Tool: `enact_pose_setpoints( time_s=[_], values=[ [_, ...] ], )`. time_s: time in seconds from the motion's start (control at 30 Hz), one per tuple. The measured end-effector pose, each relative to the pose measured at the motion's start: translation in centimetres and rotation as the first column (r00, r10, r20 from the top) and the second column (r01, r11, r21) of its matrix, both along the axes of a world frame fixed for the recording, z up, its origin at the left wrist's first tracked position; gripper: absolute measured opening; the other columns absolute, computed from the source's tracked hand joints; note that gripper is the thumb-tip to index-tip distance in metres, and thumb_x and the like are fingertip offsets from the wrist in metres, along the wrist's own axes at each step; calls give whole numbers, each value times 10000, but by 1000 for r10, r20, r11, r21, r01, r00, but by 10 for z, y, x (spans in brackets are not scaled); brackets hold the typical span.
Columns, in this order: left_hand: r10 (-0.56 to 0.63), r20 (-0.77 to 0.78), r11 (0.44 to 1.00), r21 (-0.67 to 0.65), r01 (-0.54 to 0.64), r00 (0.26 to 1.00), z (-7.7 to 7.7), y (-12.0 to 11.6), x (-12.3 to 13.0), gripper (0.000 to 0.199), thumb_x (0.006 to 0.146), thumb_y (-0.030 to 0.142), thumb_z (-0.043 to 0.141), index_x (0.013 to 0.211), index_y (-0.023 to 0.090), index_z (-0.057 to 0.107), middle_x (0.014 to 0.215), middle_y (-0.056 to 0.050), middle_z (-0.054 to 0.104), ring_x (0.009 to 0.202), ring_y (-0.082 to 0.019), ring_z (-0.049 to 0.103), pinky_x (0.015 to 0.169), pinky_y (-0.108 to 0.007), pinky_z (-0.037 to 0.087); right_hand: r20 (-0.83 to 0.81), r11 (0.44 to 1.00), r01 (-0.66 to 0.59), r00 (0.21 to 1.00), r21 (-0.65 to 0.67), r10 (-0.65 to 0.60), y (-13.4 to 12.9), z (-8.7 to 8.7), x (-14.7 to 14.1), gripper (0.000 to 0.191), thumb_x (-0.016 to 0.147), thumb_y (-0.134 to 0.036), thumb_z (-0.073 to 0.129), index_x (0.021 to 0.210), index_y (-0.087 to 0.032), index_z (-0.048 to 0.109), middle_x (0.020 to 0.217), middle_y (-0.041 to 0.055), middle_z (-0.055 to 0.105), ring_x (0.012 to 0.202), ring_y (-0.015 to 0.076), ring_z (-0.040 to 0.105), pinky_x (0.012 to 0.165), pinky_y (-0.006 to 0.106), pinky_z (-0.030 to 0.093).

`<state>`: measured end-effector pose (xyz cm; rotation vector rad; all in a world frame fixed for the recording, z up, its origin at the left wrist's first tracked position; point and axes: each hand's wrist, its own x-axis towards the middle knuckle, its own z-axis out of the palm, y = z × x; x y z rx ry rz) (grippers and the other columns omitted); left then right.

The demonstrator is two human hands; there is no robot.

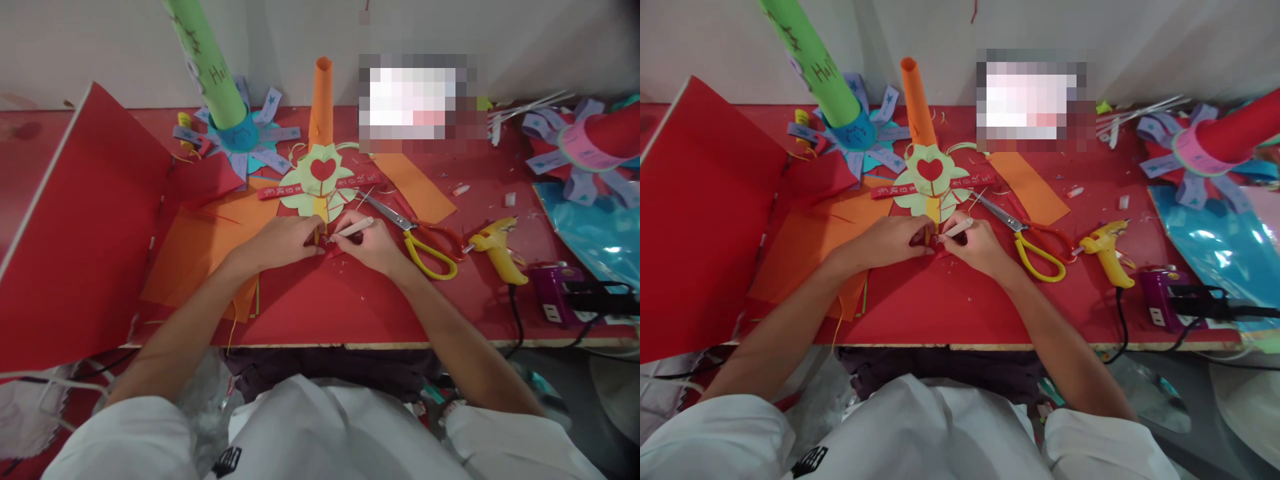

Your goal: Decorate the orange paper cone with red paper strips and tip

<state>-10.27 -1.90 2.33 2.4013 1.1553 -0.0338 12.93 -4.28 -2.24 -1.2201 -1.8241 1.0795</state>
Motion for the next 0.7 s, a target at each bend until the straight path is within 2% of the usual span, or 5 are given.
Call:
enact_pose_setpoints(
  time_s=[0.17,0.57,0.7],
  values=[
    [6,-37,1000,21,-5,999,1,-2,2,191,955,301,680,1128,224,653,1024,-38,770,921,-245,716,667,-313,363,6,1000,17,1000,-4,-17,0,1,0,98,845,-286,701,831,-227,624,732,-14,665,633,145,556,602,304,418],
    [2,-62,999,37,1,998,0,-3,3,213,960,333,671,1140,227,634,1058,-49,773,931,-258,723,667,-315,370,2,1000,-22,1000,-2,22,0,0,1,121,865,-317,711,850,-230,629,746,-13,667,640,147,563,610,304,427],
    [-6,-52,998,69,9,999,0,-5,3,169,984,296,613,1134,219,630,1069,-58,778,963,-268,733,679,-320,386,5,1000,17,1000,10,-17,-2,1,2,112,858,-286,698,823,-234,606,718,-19,647,618,145,546,591,306,410]
  ],
)
